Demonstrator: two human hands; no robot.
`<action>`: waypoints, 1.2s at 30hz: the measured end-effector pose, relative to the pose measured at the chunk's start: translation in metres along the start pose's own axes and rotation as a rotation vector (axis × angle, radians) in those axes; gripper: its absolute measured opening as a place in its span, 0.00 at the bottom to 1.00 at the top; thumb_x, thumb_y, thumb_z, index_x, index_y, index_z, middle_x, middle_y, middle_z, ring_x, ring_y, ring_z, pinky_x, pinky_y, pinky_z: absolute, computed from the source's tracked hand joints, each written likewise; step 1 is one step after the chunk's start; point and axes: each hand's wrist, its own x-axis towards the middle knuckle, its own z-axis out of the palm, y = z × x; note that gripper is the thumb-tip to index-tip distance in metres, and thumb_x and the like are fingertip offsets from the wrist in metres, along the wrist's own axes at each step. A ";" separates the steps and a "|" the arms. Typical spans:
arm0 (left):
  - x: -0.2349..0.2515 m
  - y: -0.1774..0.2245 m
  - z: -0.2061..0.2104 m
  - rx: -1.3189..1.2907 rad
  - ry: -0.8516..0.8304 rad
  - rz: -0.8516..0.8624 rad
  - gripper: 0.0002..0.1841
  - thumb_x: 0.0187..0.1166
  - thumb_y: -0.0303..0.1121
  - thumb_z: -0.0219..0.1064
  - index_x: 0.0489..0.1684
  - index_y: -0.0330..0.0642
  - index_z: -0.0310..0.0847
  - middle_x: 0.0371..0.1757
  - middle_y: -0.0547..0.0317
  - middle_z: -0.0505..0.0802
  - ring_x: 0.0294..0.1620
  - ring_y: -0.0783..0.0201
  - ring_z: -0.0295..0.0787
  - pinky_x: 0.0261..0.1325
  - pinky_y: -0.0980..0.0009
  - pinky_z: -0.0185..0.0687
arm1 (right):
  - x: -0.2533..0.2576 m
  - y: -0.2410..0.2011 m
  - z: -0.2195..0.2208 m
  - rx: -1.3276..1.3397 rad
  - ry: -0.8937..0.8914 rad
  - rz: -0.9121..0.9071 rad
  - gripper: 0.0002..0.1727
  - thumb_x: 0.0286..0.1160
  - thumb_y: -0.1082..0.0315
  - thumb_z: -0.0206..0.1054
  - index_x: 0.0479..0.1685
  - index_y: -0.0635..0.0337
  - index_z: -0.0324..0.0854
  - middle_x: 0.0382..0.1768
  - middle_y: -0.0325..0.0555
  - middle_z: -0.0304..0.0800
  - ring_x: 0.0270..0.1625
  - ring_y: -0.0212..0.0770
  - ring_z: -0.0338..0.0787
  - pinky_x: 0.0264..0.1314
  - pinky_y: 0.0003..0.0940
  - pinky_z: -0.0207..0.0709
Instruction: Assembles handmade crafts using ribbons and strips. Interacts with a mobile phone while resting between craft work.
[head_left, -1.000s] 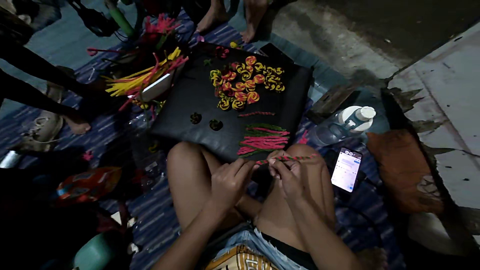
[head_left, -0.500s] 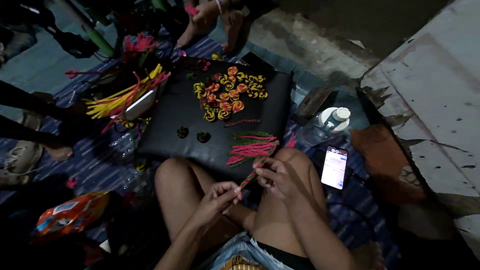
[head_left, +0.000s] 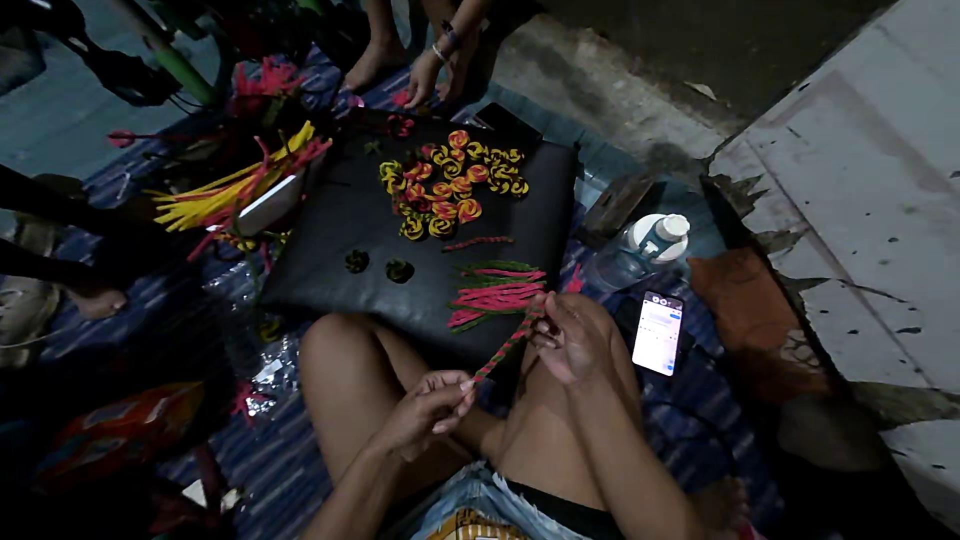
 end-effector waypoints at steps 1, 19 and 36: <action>-0.001 -0.001 0.000 -0.035 -0.001 -0.025 0.16 0.82 0.33 0.55 0.24 0.59 0.85 0.21 0.82 0.84 0.14 0.90 0.69 0.17 0.92 0.63 | 0.000 0.001 0.000 0.002 0.019 -0.012 0.13 0.83 0.71 0.56 0.38 0.56 0.88 0.27 0.31 0.88 0.20 0.19 0.77 0.24 0.14 0.72; 0.006 -0.005 -0.009 0.289 0.271 0.243 0.11 0.84 0.32 0.59 0.35 0.51 0.88 0.28 0.78 0.89 0.22 0.89 0.75 0.26 0.91 0.70 | 0.006 -0.007 -0.001 -0.199 0.102 -0.024 0.15 0.89 0.73 0.51 0.49 0.64 0.87 0.28 0.32 0.87 0.22 0.20 0.77 0.25 0.14 0.72; 0.157 0.053 -0.080 1.542 0.750 0.310 0.15 0.88 0.34 0.61 0.62 0.37 0.90 0.62 0.36 0.90 0.52 0.33 0.91 0.52 0.32 0.80 | 0.024 0.011 -0.008 -0.413 0.342 -0.306 0.18 0.78 0.79 0.66 0.67 0.70 0.79 0.37 0.41 0.87 0.25 0.22 0.77 0.24 0.15 0.68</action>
